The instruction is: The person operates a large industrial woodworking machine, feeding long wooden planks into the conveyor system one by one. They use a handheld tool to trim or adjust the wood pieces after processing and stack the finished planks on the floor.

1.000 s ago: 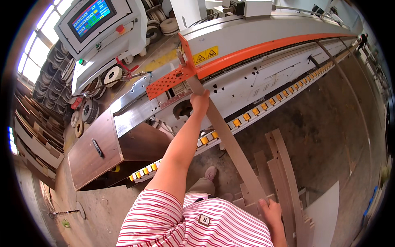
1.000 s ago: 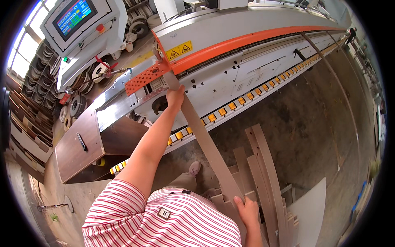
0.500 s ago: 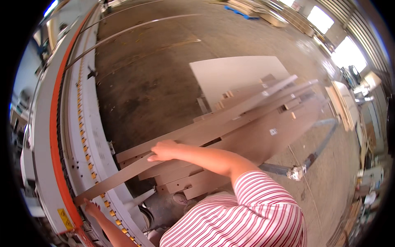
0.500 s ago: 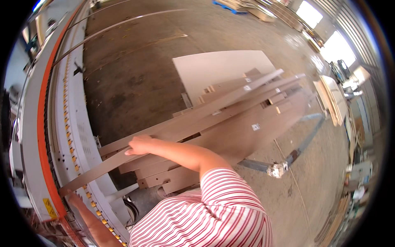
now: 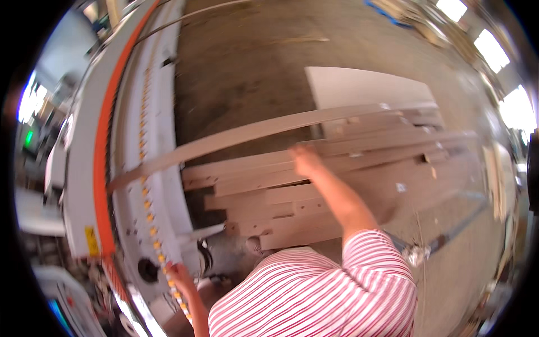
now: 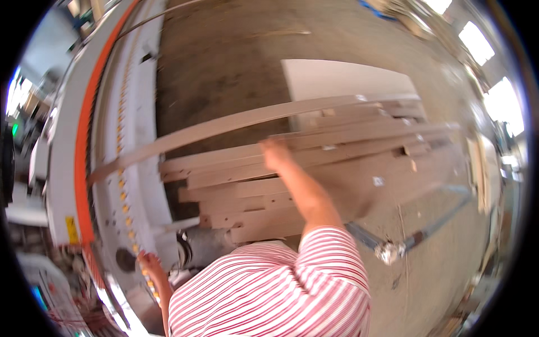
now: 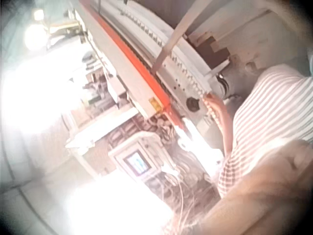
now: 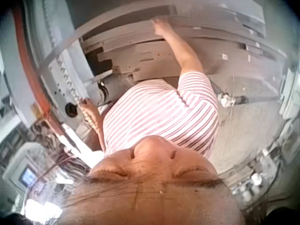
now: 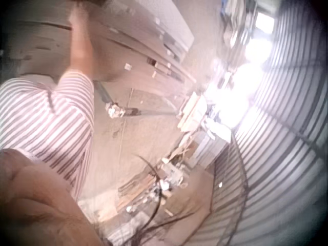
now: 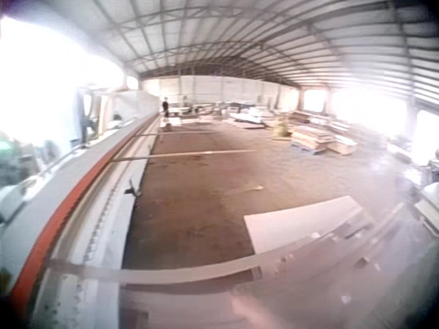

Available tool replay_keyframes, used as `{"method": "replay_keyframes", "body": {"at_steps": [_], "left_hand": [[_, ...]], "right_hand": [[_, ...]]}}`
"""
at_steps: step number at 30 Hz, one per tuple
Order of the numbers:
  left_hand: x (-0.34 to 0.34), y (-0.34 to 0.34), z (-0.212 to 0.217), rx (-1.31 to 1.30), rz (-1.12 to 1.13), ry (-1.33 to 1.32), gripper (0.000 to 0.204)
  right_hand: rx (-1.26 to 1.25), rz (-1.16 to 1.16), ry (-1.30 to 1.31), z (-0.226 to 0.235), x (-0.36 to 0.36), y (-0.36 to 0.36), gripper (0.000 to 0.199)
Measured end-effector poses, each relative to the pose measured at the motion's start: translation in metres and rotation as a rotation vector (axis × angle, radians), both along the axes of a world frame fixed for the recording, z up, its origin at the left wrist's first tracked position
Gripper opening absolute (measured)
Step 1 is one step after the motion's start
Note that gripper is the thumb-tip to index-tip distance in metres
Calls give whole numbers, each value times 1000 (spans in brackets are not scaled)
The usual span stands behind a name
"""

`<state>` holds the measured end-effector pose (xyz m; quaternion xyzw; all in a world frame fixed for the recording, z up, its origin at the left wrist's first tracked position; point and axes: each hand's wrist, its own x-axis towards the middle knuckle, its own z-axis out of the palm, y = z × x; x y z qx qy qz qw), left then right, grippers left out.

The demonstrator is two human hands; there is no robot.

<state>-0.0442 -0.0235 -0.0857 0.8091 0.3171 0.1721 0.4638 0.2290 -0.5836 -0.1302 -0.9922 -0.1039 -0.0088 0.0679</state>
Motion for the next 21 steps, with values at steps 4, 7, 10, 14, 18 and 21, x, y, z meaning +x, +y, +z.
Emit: {"method": "replay_keyframes", "body": {"at_steps": [4, 7, 10, 14, 18, 21], "left_hand": [[-11, -58, 25, -264, -120, -15, 27], [1, -68, 38, -458, -193, 78, 38], [18, -80, 51, -765, -38, -124, 49], [56, -84, 59, -1071, 119, -289, 61], [48, -66, 32, -955, 243, -622, 29], [51, -67, 74, -962, 373, -618, 15]], "right_hand": [[-9, 169, 131, 39, 11, -10, 56], [-42, 207, 310, 66, -8, -8, 51], [-64, 272, 337, 101, -52, -5, 48], [-118, 440, 364, 135, -106, 0, 52], [-49, 505, 304, 166, -137, 12, 55], [-18, 541, 328, 181, -148, 22, 54]]}}
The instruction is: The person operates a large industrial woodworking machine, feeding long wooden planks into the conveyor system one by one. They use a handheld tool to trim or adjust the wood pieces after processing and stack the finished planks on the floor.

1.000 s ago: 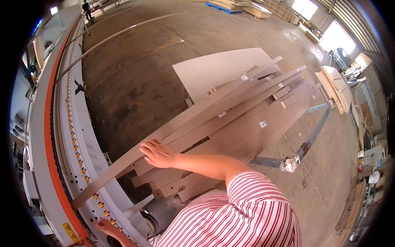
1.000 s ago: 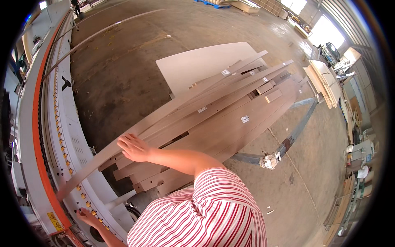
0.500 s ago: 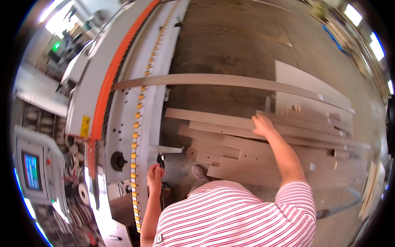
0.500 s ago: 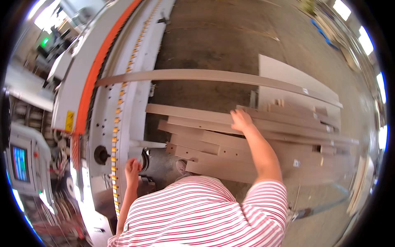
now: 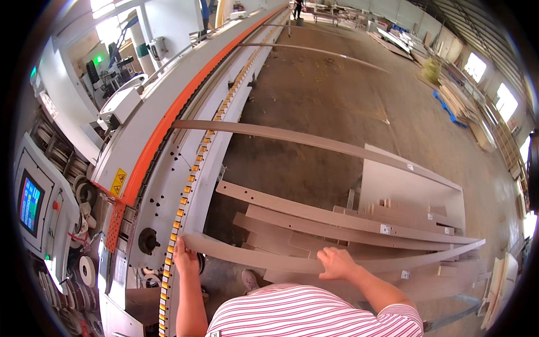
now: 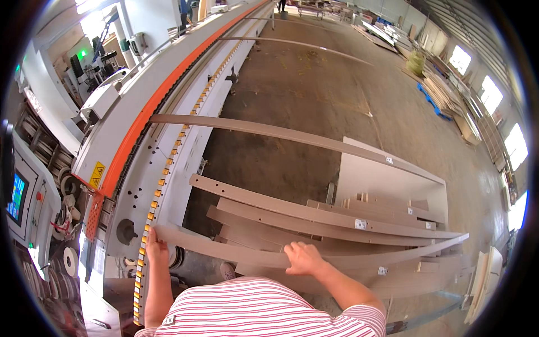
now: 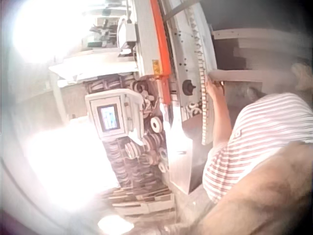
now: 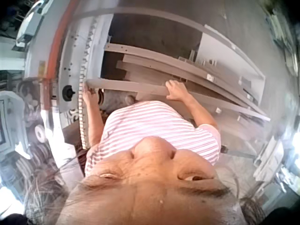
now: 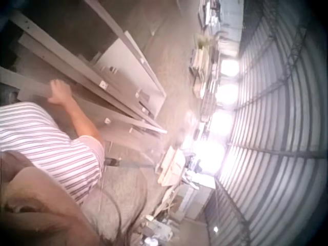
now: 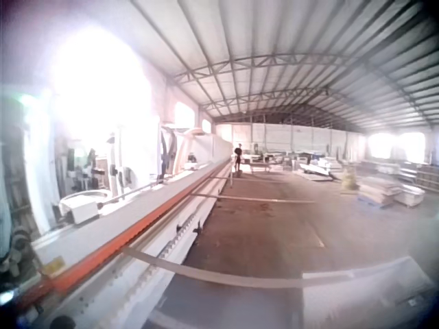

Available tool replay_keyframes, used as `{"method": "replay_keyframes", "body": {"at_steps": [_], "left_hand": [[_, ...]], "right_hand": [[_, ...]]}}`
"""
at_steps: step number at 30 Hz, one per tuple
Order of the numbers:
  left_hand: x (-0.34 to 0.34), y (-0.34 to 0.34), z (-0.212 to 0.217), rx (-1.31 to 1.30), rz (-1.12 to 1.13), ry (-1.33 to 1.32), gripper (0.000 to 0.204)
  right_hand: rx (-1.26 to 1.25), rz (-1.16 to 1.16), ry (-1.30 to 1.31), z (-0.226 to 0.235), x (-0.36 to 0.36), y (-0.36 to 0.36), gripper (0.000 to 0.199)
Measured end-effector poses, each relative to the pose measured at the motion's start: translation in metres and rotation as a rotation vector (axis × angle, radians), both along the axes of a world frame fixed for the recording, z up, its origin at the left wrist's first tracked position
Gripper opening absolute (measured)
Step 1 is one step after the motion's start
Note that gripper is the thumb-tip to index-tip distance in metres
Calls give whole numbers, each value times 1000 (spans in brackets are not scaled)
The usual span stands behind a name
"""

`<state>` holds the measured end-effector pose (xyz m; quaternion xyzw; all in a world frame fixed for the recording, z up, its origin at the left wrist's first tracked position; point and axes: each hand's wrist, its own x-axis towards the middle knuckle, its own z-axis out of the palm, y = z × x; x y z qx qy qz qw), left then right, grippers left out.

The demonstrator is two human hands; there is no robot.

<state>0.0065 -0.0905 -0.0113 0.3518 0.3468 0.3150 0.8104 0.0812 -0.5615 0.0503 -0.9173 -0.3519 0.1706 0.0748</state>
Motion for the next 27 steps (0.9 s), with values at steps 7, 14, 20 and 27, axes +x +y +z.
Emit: {"method": "replay_keyframes", "body": {"at_steps": [7, 14, 20, 27], "left_hand": [[-24, 91, 30, 69, 186, 4, 20], [-37, 171, -9, 288, 231, 386, 31], [0, 156, -44, 529, 374, 797, 73], [5, 176, -20, 476, 370, 954, 77]], "right_hand": [[94, 13, 518, 5, -1, 18, 66], [-172, -221, 642, -75, -22, -110, 92], [145, -143, 380, -65, -34, -74, 51], [-68, -37, 197, -81, -29, 1, 46]]}}
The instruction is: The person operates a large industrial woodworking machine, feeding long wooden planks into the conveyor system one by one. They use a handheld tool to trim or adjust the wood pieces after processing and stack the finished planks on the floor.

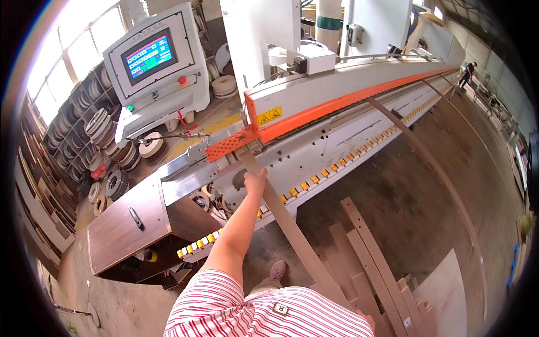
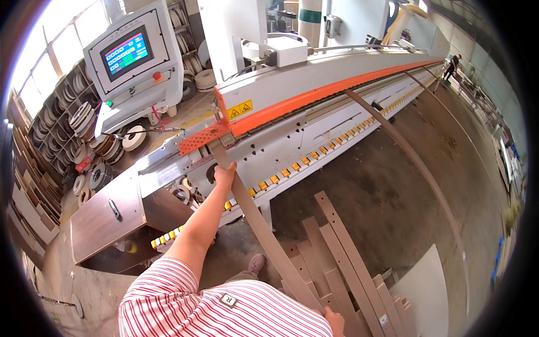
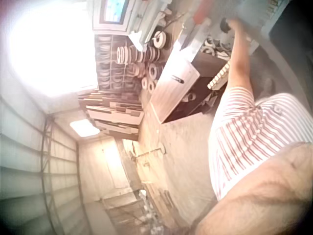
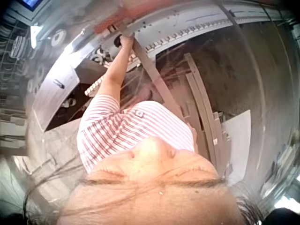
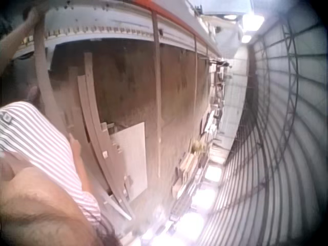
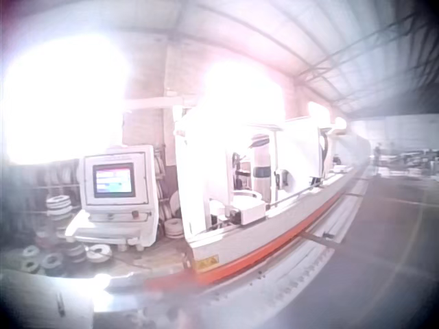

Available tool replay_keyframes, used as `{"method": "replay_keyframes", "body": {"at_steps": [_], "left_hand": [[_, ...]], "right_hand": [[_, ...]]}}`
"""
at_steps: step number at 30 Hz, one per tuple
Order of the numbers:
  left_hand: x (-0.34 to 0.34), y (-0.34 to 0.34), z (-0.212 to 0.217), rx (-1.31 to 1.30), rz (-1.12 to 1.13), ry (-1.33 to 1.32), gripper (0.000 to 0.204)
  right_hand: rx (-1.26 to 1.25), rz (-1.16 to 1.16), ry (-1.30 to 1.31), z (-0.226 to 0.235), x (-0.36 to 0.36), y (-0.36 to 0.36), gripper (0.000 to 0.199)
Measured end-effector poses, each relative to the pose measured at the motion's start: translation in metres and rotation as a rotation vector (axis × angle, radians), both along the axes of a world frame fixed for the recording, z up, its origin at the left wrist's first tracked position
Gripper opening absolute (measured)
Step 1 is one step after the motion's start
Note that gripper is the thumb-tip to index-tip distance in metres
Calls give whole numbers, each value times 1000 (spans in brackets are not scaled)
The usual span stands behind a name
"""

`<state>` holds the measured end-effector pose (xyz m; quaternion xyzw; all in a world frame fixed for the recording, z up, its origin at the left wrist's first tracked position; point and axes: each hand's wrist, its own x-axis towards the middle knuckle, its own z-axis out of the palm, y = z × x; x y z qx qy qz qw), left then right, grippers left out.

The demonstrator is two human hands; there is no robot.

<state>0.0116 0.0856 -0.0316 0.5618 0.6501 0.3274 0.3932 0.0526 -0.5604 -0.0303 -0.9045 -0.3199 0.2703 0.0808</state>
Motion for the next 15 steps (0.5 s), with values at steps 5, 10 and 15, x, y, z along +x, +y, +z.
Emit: {"method": "replay_keyframes", "body": {"at_steps": [5, 10, 15], "left_hand": [[5, 28, -9, -55, 6, -6, 79], [7, 46, -26, -53, -30, 10, 70], [18, 43, -10, -47, 20, -16, 63]], "right_hand": [[-110, -40, 27, 10, 11, 64, 47], [20, 54, 27, 43, 16, 107, 73], [-64, 31, 97, 58, 26, 128, 80]]}}
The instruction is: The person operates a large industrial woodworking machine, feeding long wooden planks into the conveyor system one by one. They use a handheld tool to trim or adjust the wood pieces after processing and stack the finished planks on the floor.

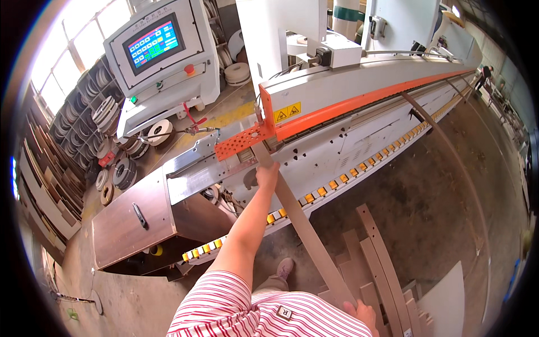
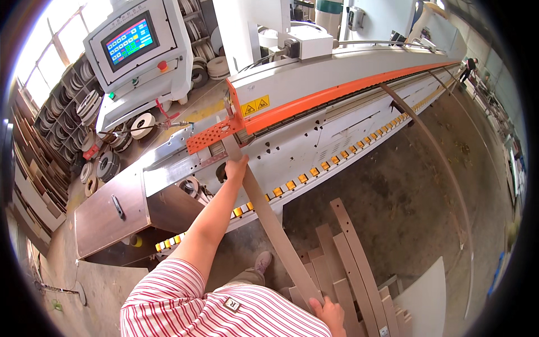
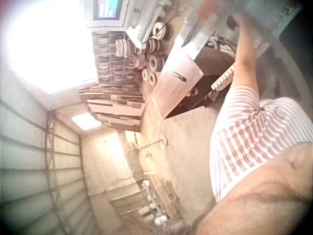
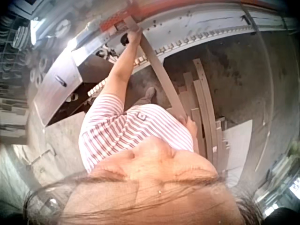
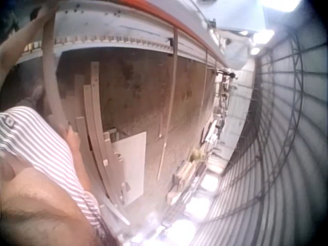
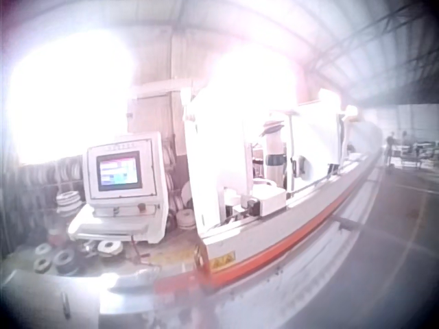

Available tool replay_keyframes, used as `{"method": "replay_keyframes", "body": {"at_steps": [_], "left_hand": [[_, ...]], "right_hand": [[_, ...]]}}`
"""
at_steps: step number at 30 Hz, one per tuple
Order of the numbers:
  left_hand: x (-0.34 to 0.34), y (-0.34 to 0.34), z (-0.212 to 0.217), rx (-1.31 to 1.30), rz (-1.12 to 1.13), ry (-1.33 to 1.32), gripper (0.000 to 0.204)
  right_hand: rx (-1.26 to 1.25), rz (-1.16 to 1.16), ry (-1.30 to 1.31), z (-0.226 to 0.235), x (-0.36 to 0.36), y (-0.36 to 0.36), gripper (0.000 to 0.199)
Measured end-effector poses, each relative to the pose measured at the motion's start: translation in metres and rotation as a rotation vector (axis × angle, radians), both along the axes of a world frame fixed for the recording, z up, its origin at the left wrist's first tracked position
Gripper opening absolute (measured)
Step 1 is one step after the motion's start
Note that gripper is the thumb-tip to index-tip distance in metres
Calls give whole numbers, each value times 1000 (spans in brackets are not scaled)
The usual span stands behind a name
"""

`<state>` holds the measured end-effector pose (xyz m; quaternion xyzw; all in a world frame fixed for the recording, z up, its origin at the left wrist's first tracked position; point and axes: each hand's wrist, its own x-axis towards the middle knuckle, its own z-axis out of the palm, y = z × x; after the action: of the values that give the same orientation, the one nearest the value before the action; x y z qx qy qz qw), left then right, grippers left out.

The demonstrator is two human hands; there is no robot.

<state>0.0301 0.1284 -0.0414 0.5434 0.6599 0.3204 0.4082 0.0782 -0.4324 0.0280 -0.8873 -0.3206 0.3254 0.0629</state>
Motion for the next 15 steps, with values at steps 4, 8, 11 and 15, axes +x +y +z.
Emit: {"method": "replay_keyframes", "body": {"at_steps": [4, 8, 11, 15], "left_hand": [[-6, 17, -10, 16, -46, 23, 63], [-4, 19, -8, 17, -52, 6, 60], [-6, 21, -16, 33, -17, -3, 53], [2, 15, -12, 62, 16, -1, 50]], "right_hand": [[-49, -21, 104, 5, 2, 13, 82], [-104, -11, 109, 0, 3, 14, 84], [-99, -22, 127, -4, 8, 15, 85], [-64, -38, 115, -4, 9, 15, 86]]}}
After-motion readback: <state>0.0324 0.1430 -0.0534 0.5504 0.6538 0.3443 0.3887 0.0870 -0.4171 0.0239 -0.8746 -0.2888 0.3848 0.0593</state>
